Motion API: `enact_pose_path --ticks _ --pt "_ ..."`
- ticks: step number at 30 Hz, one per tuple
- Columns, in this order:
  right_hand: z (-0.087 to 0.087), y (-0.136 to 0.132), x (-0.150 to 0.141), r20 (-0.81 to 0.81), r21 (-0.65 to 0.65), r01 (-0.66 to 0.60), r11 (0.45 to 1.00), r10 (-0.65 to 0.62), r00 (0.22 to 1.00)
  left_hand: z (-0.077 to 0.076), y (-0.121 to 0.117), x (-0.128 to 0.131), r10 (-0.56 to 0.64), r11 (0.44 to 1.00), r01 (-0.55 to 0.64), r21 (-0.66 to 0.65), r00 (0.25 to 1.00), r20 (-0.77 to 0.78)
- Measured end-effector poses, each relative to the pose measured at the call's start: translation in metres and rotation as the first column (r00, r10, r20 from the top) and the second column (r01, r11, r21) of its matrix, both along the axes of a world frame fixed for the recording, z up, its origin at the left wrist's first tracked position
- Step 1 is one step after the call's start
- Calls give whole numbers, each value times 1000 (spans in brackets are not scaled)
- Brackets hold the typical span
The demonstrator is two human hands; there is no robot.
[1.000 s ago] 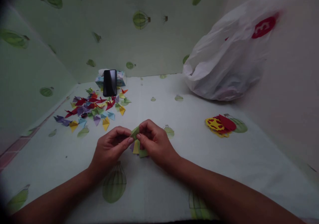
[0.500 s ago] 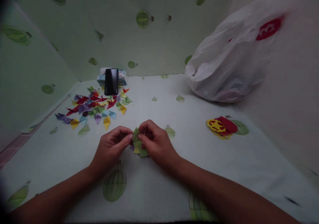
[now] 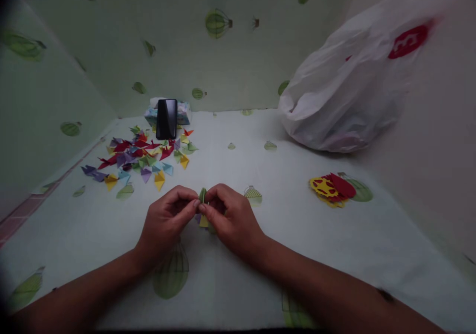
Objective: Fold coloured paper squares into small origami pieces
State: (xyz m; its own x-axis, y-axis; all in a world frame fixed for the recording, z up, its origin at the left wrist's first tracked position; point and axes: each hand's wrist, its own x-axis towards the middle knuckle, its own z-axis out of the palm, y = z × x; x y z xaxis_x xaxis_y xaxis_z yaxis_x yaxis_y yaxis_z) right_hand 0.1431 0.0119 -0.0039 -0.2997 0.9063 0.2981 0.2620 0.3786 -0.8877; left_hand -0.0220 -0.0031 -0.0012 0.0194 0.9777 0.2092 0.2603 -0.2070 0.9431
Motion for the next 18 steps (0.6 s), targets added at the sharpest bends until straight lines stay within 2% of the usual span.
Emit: enact_pose_path --ticks 4,14,18 --pt "-1 1 1 -31 -31 -4 1000 3 1000 0 -1 0 -4 1000 4 -28 1000 28" --pt "0 2 1 -126 -204 -37 978 11 992 2 0 0 -13 991 31 -128 990 138" --pt "0 4 0 -211 -269 -52 962 -6 978 4 1 -1 -14 985 42 -166 986 169"
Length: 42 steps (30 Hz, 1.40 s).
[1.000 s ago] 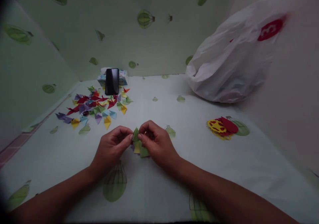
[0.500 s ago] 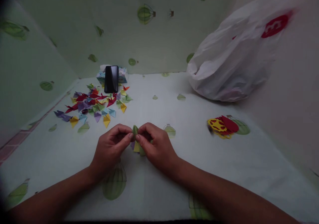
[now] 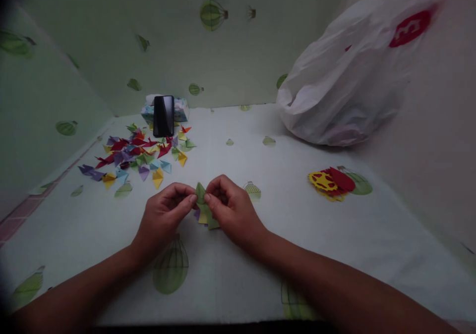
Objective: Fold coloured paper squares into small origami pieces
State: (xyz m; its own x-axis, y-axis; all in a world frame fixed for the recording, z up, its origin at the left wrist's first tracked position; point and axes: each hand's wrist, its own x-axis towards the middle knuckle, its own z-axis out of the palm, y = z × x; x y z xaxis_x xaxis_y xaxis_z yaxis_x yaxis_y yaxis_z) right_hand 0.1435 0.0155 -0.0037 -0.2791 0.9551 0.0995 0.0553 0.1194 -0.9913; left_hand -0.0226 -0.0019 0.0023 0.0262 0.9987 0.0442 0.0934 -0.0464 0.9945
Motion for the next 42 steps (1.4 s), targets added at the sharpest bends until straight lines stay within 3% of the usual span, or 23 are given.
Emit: enact_pose_path --ticks 5,9,13,17,19,21,25,29,33,38,42 --pt "1 0 1 -23 -71 -63 995 61 998 1 2 0 -21 1000 21 -10 999 45" --pt "1 0 1 -2 15 -33 999 33 999 -2 3 -1 -72 997 72 -11 995 63" --pt "1 -1 2 43 180 -15 984 8 999 -3 3 -4 -49 966 63 250 997 -60" --pt "3 -4 4 118 477 -2 879 -62 991 1 2 -6 -20 867 115 484 980 -198" --pt "5 -5 5 131 578 -21 816 -67 989 4 2 -6 -6 845 137 517 969 -247" --pt "6 -4 6 142 598 -44 800 -51 989 7 1 -6 -6 850 147 506 963 -270" --pt "8 -1 6 161 440 -100 892 32 986 7 2 -5 -46 907 148 394 966 -256" --pt "6 1 6 107 171 -126 977 109 988 3 3 -5 -113 984 126 128 988 -107" --pt "1 3 5 20 72 -150 986 149 989 3 4 -6 -147 989 147 -16 988 -39" --pt "-2 7 4 -47 -36 -177 984 175 983 4 5 -5 -269 962 261 -85 958 -96" --pt "-3 7 4 -42 -69 -143 987 141 989 3 7 -4 -297 946 292 -138 955 -15"
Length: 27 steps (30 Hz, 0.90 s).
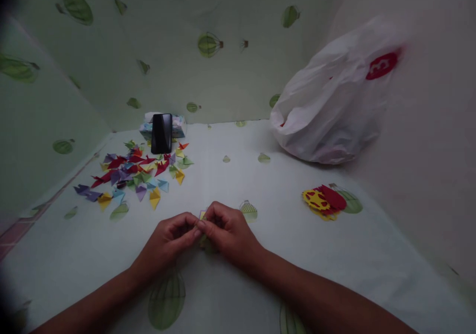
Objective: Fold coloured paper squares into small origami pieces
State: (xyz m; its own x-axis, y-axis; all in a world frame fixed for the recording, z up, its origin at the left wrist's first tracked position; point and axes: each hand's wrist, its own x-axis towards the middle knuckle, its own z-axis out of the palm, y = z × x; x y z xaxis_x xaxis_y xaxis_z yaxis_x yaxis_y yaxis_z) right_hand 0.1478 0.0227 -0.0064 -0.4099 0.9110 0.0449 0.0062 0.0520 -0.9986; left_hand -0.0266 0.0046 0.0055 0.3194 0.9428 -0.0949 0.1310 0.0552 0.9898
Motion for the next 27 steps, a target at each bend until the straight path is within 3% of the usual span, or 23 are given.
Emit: enact_pose_path --ticks 3,8,13,20,23,27 --pt "0 1 0 22 34 11 999 -12 1000 0 1 -1 -16 1000 16 -13 1000 -10" --pt "0 3 1 78 100 3 995 -11 997 -1 1 -2 -22 997 31 75 992 -120" --pt "1 1 2 118 229 69 971 -98 988 -3 2 -2 -42 998 42 -38 999 16" --pt "1 -2 1 122 417 75 906 -137 983 -5 5 -4 -81 996 80 -29 996 -24" --pt "-1 -3 0 141 487 57 871 -143 980 -6 4 -5 -79 995 81 55 996 -47" --pt "-2 -2 -1 154 457 32 889 -114 981 -5 4 -5 -51 971 80 226 990 -130"
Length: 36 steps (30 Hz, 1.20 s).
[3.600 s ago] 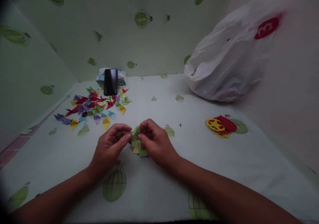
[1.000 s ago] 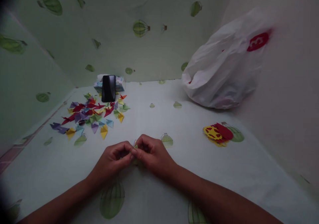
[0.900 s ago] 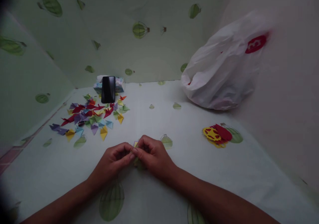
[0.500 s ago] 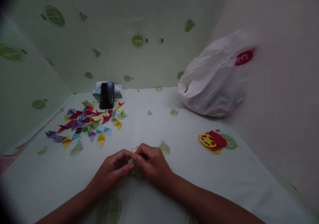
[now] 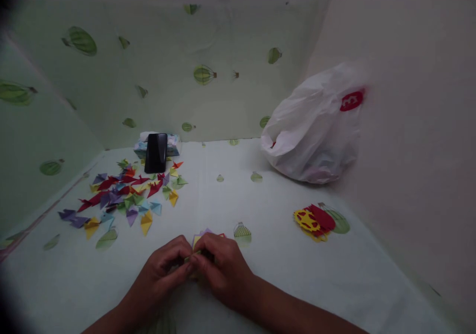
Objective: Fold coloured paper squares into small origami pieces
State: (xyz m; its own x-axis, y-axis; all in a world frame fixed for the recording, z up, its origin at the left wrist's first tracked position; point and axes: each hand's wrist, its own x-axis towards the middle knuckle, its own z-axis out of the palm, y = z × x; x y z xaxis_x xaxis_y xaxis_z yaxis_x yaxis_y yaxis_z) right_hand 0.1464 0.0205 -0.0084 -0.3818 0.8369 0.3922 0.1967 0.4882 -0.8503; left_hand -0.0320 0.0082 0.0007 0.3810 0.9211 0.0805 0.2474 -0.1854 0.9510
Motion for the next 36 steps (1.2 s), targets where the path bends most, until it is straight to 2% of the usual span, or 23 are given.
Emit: enact_pose_path --ticks 4,8,11,17,20,22,25,29,33,36 --pt "0 1 0 15 -44 -51 998 51 999 2 -1 0 -14 992 18 126 999 -36" --pt "-3 -3 1 32 -71 -60 996 62 998 -3 -4 0 -29 987 43 154 995 -91" --pt "-4 -5 2 36 -43 -55 998 56 998 -6 -5 -2 -37 978 58 202 994 -108" --pt "0 0 4 26 -80 -131 988 133 991 -5 -3 -4 -57 956 91 279 990 -125" --pt "3 1 6 67 -16 -115 993 116 991 -3 -4 -2 -56 977 71 201 995 -79" --pt "2 0 7 76 18 -88 996 87 993 -3 -4 1 -28 998 30 57 999 -32" --pt "-3 -3 8 65 47 -42 998 39 997 -4 -4 3 17 987 -8 -160 998 58" --pt "-8 -3 8 59 74 -23 997 18 998 -7 -2 3 55 980 -26 -195 988 144" --pt "-3 0 8 36 71 -8 997 5 999 -6 -3 4 71 933 30 -358 961 266" --pt "2 1 8 5 9 10 1000 -10 1000 -1 -5 5 73 955 2 -296 967 244"
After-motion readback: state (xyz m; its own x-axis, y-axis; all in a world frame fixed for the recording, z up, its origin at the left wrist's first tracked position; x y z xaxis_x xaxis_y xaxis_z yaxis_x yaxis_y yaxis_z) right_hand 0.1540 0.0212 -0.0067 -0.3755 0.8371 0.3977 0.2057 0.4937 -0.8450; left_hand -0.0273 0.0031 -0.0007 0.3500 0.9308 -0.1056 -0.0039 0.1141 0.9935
